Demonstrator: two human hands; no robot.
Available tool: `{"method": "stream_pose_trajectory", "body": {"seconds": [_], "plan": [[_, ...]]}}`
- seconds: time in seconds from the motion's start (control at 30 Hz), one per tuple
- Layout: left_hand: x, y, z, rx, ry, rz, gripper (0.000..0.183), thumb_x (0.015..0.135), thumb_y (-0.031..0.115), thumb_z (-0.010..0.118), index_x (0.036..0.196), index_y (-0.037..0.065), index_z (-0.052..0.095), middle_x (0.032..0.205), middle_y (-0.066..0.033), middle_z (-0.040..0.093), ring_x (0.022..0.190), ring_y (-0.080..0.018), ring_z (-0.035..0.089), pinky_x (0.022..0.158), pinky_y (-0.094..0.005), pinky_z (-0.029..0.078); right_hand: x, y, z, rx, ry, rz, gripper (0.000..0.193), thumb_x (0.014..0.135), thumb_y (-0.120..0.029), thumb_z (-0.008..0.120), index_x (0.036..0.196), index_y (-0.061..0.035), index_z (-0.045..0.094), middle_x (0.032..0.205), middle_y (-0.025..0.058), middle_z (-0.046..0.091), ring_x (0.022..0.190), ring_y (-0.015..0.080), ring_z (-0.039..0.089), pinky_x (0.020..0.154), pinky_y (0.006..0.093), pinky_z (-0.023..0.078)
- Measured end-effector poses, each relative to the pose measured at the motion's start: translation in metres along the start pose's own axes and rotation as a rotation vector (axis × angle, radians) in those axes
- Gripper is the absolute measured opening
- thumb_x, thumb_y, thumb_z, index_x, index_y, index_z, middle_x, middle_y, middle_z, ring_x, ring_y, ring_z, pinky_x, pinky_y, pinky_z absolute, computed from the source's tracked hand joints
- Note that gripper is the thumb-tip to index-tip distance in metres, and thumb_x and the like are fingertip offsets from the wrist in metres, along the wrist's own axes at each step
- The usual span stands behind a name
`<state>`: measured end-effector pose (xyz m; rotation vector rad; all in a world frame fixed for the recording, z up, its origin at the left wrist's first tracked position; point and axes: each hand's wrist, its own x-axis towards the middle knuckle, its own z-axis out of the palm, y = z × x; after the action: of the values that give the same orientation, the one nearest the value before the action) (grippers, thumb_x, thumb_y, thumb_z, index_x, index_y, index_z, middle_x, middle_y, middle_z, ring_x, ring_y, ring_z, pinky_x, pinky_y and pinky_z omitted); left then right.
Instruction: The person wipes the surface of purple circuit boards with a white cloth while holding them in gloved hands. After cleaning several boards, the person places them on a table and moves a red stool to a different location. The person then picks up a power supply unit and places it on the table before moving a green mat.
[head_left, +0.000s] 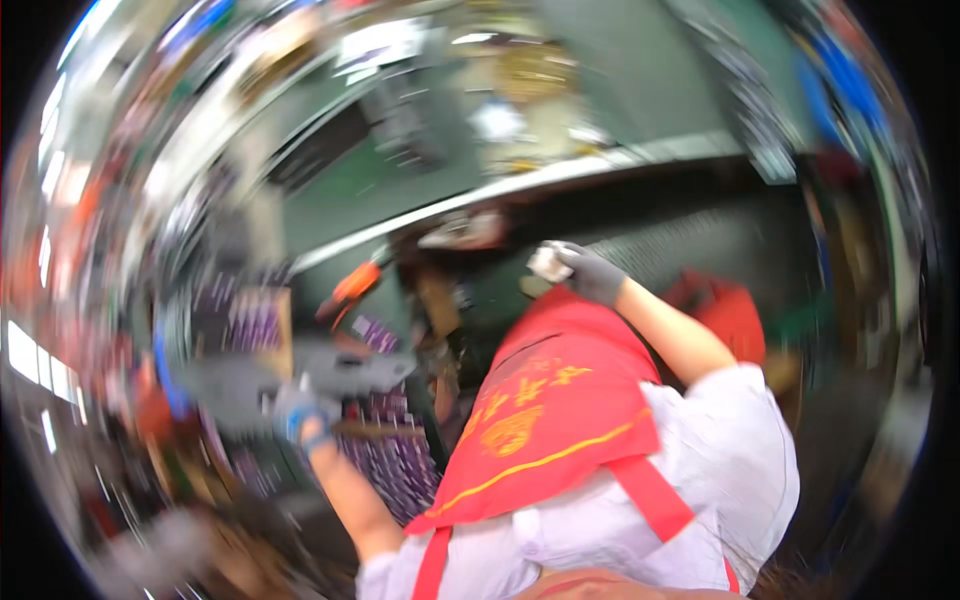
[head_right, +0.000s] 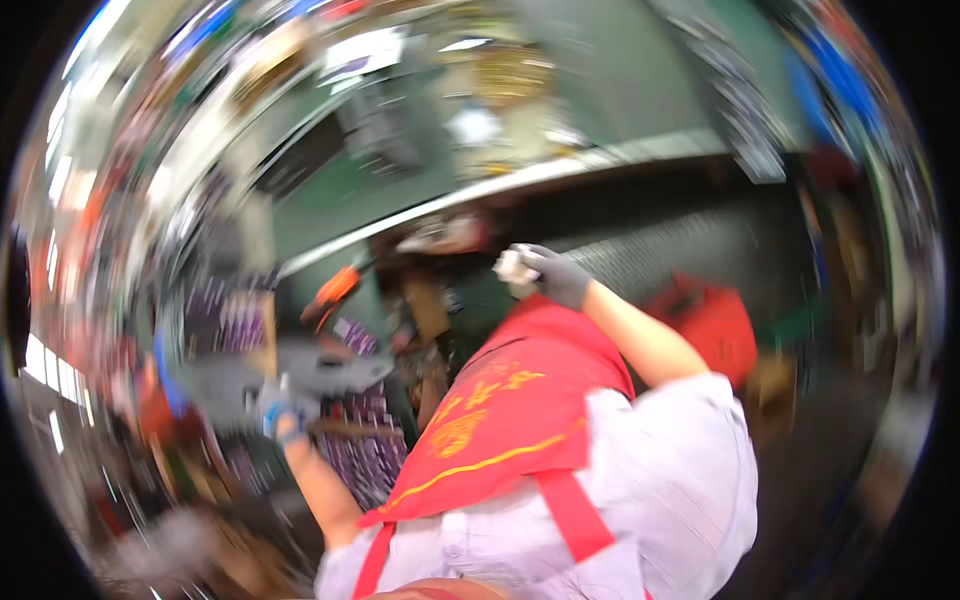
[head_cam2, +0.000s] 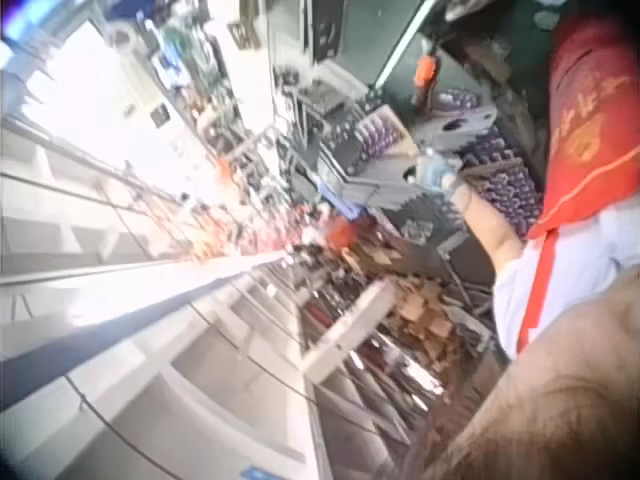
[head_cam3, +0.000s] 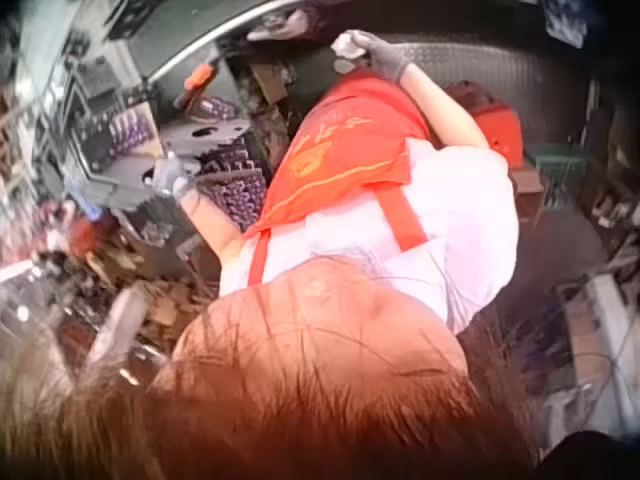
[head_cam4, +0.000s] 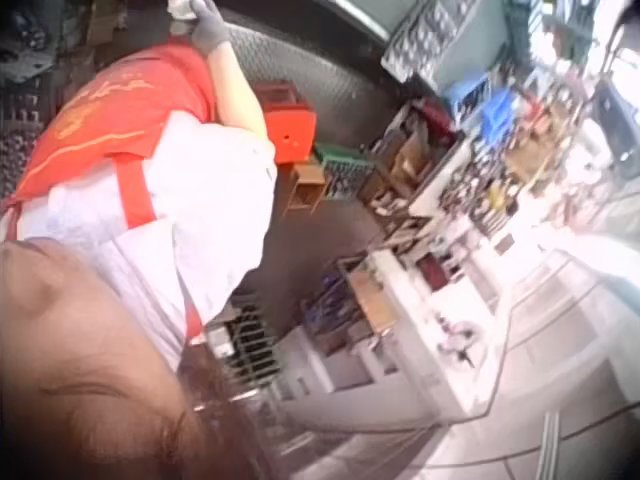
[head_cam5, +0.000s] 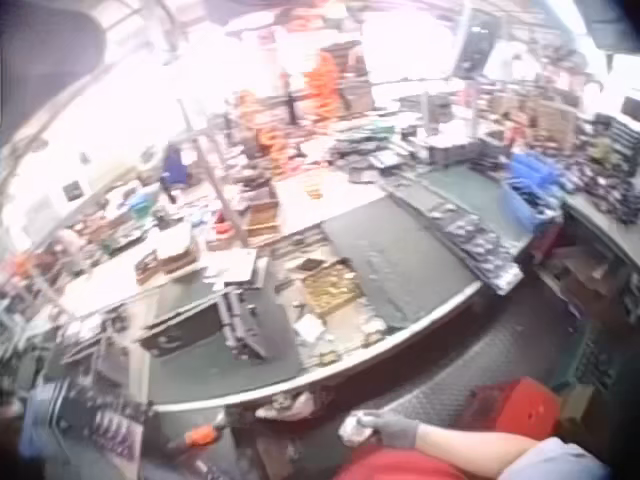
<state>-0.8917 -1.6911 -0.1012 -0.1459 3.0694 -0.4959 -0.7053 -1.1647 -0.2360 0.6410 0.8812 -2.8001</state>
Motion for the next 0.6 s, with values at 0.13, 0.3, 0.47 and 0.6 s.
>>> {"method": "stream_pose_trajectory", "body": {"seconds": [0.13, 0.3, 0.47, 0.6], "plan": [[-0.034, 0.047, -0.04, -0.089, 0.062, 0.196, 0.055, 0.095, 0.048, 0.046, 0.126, 0.004, 0.058, 0.125, -0.0178, 0.06, 0.115, -0.0341, 0.056, 0.098, -0.0471, 0.039, -0.111, 0.015, -0.058, -0.045, 0.504, -0.182, 0.025, 0.095, -0.036, 0.058, 0.105, -0.0132, 0.062, 0.097, -0.0012, 0.067, 0.084, 0.0081, 0.059, 0.068, 0.024, 0.047], [-0.081, 0.19, -0.078, -0.705, -0.075, 0.787, 0.041, 0.096, 0.027, 0.055, 0.125, -0.001, 0.056, 0.118, -0.0203, 0.062, 0.106, -0.0319, 0.06, 0.091, -0.0364, 0.045, -0.236, 0.092, -0.118, 0.163, 1.095, -0.315, 0.03, 0.095, -0.041, 0.057, 0.102, -0.0122, 0.061, 0.081, -0.0016, 0.064, 0.063, 0.0096, 0.055, 0.051, 0.0266, 0.044], [-0.148, 0.289, -0.131, -0.69, -0.141, 1.189, 0.041, 0.096, 0.028, 0.054, 0.123, -0.002, 0.056, 0.118, -0.0217, 0.061, 0.109, -0.0346, 0.058, 0.094, -0.0393, 0.044, -0.365, 0.127, -0.219, 0.254, 1.471, -0.636, 0.029, 0.097, -0.041, 0.047, 0.096, -0.0152, 0.061, 0.064, 0.0019, 0.057, 0.045, 0.0137, 0.047, 0.039, 0.0289, 0.036], [-0.185, 0.335, -0.152, -0.588, -0.114, 1.314, 0.04, 0.095, 0.027, 0.054, 0.122, -0.002, 0.056, 0.118, -0.022, 0.06, 0.11, -0.036, 0.058, 0.095, -0.0408, 0.044, -0.544, 0.074, -0.217, 0.319, 2.071, -1.118, 0.019, 0.093, -0.022, 0.056, 0.107, -0.009, 0.057, 0.085, 0.0032, 0.063, 0.063, 0.0134, 0.059, 0.05, 0.0299, 0.049]]}}
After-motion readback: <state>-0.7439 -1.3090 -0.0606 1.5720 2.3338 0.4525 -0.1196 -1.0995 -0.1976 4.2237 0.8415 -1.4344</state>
